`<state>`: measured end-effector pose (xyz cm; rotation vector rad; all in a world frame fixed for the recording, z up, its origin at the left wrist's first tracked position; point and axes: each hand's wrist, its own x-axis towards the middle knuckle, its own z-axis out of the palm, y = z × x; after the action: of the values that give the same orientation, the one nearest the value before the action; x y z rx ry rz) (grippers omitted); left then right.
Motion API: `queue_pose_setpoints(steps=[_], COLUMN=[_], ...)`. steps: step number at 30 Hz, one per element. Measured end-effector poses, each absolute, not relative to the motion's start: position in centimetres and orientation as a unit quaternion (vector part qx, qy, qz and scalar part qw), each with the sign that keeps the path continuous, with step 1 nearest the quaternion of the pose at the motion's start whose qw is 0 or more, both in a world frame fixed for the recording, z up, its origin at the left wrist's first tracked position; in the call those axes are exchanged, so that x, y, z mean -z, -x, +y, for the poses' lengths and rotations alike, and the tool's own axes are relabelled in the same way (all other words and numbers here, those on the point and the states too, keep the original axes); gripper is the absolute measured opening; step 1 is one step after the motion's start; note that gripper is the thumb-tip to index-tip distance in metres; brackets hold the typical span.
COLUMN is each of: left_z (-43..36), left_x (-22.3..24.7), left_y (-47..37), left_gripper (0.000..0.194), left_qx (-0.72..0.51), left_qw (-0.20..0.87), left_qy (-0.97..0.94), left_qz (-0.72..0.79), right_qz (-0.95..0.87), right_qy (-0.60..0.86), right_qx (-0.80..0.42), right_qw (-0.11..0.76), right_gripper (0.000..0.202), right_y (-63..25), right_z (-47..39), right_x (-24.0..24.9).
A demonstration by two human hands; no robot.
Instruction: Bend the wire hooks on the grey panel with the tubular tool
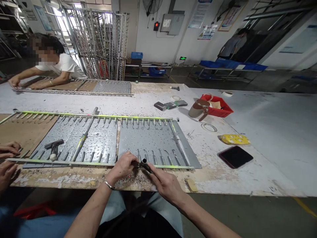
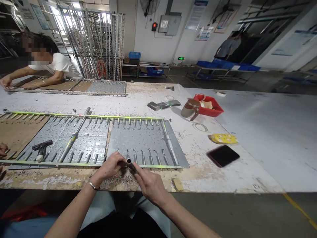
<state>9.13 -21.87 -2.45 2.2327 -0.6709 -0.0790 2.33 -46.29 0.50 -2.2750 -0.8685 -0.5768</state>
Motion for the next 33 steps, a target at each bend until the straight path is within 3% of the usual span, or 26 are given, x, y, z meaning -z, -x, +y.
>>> queue_pose_setpoints(steps=[5, 9, 14, 18, 23, 27, 31, 33], left_z=[-21.9, -21.92, -21.89, -21.89, -21.82, -21.77, -21.72, -21.71], left_x=[2.3, 2.4, 2.25, 1.66, 1.49, 1.78, 1.8, 1.68], left_y=[-9.06, -9.12, -9.12, -8.94, -8.87, -9.03, -9.04, -9.03], left_gripper=[0.025, 0.025, 0.024, 0.025, 0.026, 0.023, 0.025, 0.024], left_qx=[0.016, 0.025, 0.019, 0.031, 0.023, 0.03, 0.021, 0.024], left_qw=[0.389, 0.386, 0.391, 0.385, 0.391, 0.386, 0.39, 0.387], left_qy=[-0.881, -0.883, -0.881, -0.882, -0.88, -0.88, -0.878, -0.878], left_qz=[-0.269, -0.266, -0.267, -0.268, -0.268, -0.274, -0.276, -0.282], right_qz=[-0.313, -0.323, -0.308, -0.326, -0.314, -0.328, -0.312, -0.322], right_qy=[0.839, 0.865, 0.839, 0.866, 0.84, 0.87, 0.843, 0.847], right_qx=[0.268, 0.236, 0.273, 0.225, 0.273, 0.227, 0.265, 0.264], right_qw=[0.357, 0.302, 0.356, 0.304, 0.347, 0.291, 0.35, 0.332], right_gripper=[0.049, 0.044, 0.05, 0.042, 0.05, 0.044, 0.05, 0.048], right_y=[-2.23, -2.21, -2.17, -2.28, -2.26, -2.26, -2.24, -2.28], right_z=[-46.29, -46.36, -46.44, -46.19, -46.08, -46.21, -46.27, -46.25], right_x=[-0.57, -0.39, -0.59, -0.24, -0.17, -0.14, -0.11, -0.05])
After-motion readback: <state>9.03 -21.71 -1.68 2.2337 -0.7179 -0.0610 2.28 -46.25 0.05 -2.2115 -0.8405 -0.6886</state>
